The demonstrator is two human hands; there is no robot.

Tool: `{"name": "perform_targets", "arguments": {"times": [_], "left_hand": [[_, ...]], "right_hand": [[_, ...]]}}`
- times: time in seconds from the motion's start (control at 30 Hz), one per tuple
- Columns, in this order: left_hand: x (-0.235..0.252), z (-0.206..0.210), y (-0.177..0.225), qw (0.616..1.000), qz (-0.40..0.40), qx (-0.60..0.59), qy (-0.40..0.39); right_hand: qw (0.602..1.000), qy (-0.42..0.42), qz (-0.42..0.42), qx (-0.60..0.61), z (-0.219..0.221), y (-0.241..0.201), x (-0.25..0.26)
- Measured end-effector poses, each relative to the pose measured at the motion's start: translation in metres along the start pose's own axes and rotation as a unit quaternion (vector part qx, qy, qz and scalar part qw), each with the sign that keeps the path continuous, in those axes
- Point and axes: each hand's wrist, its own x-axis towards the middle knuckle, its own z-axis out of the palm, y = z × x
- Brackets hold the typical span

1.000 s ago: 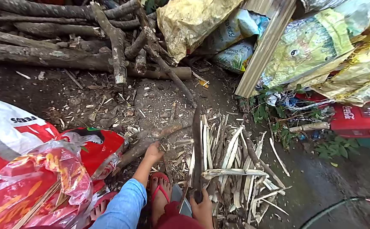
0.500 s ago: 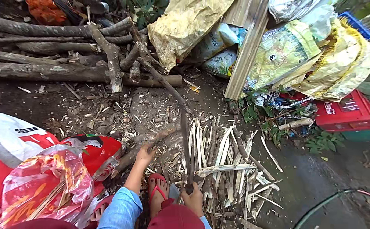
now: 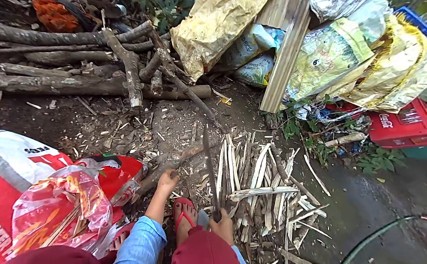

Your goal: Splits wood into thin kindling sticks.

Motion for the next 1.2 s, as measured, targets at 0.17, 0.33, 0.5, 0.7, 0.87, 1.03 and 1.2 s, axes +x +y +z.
{"name": "perform_targets", "arguments": {"times": [0.17,0.33,0.5,0.7,0.87,1.03,1.2], "left_hand": [[0.001,-0.002,-0.003,1.000,-0.011,-0.005,0.005],[0.003,0.008,-0.004,1.000,-0.005,-0.016,-0.007],[0.000,0.009,-0.004,1.000,-0.006,-0.019,-0.012],[0.003,0.006,-0.006,1.000,-0.018,-0.018,-0.005],[0.003,0.013,-0.007,1.000,-0.011,-0.016,-0.020],[0.002,0.016,-0.008,1.000,-0.012,-0.017,-0.024],[0.005,0.017,-0.010,0.999,-0.016,-0.019,-0.026]], "right_hand": [[0.999,0.033,0.009,0.021,0.014,0.014,-0.005],[0.982,-0.125,0.106,-0.092,0.017,0.026,0.002],[0.999,-0.034,0.031,-0.024,0.003,0.015,-0.002],[0.999,0.016,0.039,0.004,0.020,0.027,-0.006],[0.973,-0.148,0.123,-0.125,0.020,0.038,0.002],[0.993,-0.068,0.068,-0.065,0.008,0.033,-0.007],[0.998,-0.023,0.059,-0.018,0.014,0.031,-0.020]]}}
